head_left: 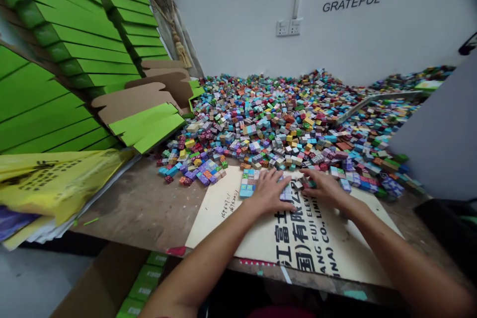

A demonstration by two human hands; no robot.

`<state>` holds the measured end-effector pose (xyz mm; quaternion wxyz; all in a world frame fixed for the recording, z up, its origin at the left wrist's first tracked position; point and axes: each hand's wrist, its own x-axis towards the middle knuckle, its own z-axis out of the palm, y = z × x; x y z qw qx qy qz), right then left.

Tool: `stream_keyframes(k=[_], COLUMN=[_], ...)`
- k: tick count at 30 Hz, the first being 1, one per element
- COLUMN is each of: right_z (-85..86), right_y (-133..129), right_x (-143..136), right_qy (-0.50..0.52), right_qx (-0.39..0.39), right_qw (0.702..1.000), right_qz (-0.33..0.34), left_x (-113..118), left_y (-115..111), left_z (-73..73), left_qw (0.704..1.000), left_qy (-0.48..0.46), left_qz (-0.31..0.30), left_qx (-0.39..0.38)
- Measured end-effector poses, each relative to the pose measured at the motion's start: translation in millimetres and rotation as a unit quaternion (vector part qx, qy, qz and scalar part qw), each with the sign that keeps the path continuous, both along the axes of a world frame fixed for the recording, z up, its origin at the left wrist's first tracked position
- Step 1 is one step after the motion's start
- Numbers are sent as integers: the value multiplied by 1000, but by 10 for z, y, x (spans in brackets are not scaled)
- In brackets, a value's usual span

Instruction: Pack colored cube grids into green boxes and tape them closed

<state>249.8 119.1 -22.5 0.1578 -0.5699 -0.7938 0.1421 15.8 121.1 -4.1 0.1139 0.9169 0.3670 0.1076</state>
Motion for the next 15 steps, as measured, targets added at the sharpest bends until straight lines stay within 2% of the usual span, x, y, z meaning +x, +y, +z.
stream_keyframes(k=[2,3,10,15], right_z=[-6,-5,76,60], right_y=[-23,-32,-77,-110], right_x=[-14,-28,-155,-185], right_qy=[-19,-22,31,102], right_qx=[-4,-5,-13,-12], right_qw=[999,999,996,994], right_qz=[-33,-28,81,28], left_x=[9,-5,-5,38], left_y=[44,60,43,25], left_z=[-76,-102,-117,-130], left_qw=[1000,1000,1000,999], left_qy=[4,2,-1,-2], left_qz=[4,3,18,33], left_qx=[-2,0,12,27])
